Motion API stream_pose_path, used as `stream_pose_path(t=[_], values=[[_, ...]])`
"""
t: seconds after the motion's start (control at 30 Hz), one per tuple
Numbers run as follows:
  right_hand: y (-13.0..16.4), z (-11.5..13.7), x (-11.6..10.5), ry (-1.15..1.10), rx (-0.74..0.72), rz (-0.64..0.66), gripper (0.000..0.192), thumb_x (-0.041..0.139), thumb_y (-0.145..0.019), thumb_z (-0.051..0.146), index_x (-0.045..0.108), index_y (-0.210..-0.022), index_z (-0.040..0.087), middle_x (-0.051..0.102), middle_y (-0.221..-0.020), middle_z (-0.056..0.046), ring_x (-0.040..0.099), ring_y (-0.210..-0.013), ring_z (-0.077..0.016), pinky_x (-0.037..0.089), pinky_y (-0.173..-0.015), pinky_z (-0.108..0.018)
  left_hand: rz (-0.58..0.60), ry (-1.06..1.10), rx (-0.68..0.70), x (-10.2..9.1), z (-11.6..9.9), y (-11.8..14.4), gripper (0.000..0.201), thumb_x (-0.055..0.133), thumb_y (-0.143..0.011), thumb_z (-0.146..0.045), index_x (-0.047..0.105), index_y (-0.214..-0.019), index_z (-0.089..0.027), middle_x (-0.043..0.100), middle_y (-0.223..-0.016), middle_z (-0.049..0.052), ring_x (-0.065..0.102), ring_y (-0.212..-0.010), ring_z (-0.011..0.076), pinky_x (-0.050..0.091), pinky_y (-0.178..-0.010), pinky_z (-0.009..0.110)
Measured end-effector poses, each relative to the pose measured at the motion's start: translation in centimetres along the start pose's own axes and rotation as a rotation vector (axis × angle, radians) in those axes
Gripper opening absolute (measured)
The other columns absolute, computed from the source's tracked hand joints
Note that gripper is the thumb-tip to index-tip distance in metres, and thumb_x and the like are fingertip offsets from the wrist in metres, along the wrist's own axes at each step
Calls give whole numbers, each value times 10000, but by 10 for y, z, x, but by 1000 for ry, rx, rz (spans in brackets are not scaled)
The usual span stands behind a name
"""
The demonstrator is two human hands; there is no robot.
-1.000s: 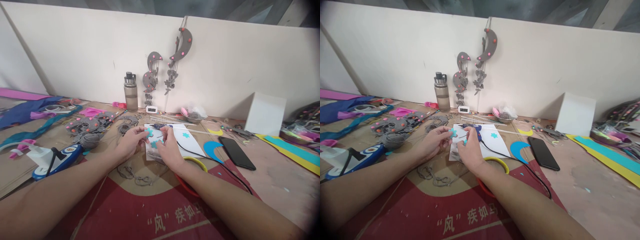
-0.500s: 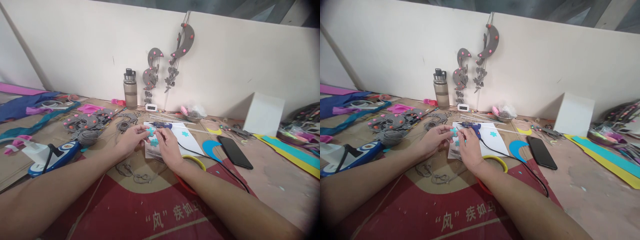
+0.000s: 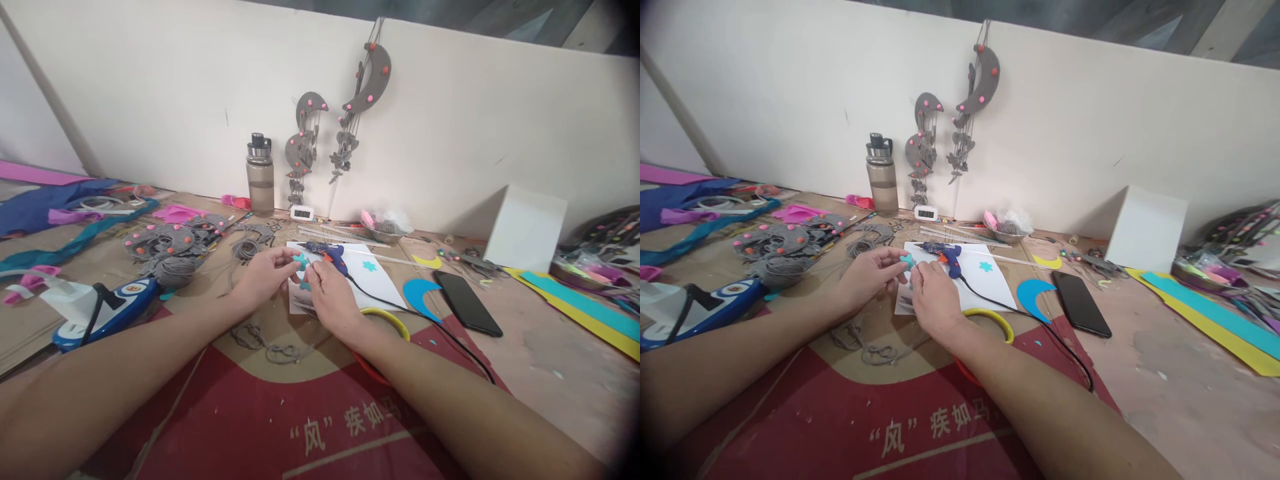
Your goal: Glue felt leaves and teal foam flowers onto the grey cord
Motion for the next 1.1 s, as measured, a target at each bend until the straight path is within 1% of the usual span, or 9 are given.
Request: stream_pose_path(t=[0.1,0.23,0.4,0.57,0.7,0.8,0.9,1.0,1.1], values=[[1,3,1,105,-6,22,288,295,-966,295,525,-822,196,536,-849,-40,502,-800,-157,369,-727,-274,-19,-42,35,0,-6,1,265,630,-755,-320,628,-953,-145,641,-627,3,509,-430,79,386,-400,181],[2,4,3,179,8,63,276,306,-964,294,551,-893,189,520,-878,-49,499,-793,-149,361,-720,-267,6,-106,85,-1,-9,1,263,603,-770,-332,644,-959,-153,637,-642,-1,520,-456,84,412,-428,186],[2,2,4,162,40,73,285,315,-960,281,573,-885,183,514,-860,-53,500,-768,-150,363,-701,-273,36,-251,159,-3,-15,2,196,589,-762,-287,678,-903,-184,648,-635,-2,558,-494,106,419,-471,193],[2,0,5,118,17,41,280,326,-956,282,575,-883,176,521,-844,-61,509,-772,-161,374,-692,-281,4,-250,216,-3,-26,7,156,629,-706,-216,710,-839,-209,677,-683,8,587,-583,138,416,-509,201],[2,1,4,106,8,28,251,344,-944,255,578,-893,180,535,-857,-63,516,-798,-162,383,-699,-277,-4,-320,301,-2,-28,9,129,662,-693,-240,710,-809,-212,692,-727,11,591,-616,139,427,-546,206],[2,2,3,95,15,34,254,341,-940,258,569,-863,179,545,-867,-67,516,-802,-167,384,-716,-289,13,-321,222,-2,-21,7,145,623,-746,-302,685,-825,-197,663,-638,6,559,-484,119,407,-471,211],[1,2,1,18,30,24,197,381,-923,268,546,-859,184,563,-877,-57,519,-829,-164,385,-739,-288,22,-229,126,-6,-16,3,199,600,-770,-363,660,-825,-182,646,-609,12,514,-393,103,381,-401,211],[0,-2,0,-85,68,1,135,422,-894,261,531,-861,189,580,-852,-33,518,-786,-146,386,-708,-270,-26,-138,85,-13,-13,-3,233,618,-757,-392,645,-798,-164,639,-612,23,501,-387,94,388,-391,207],[-2,-5,-1,-148,75,-11,122,441,-870,242,538,-816,189,584,-789,-10,507,-722,-134,377,-671,-259,-111,-76,65,-25,-7,-11,252,633,-746,-387,639,-817,-146,630,-602,23,476,-376,80,369,-377,200]])
Point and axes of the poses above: each hand's wrist, its own y-axis away from the middle knuckle, its own x-axis out of the palm, z = x × y, the point moved 4 cm from there along -y, towards the middle knuckle
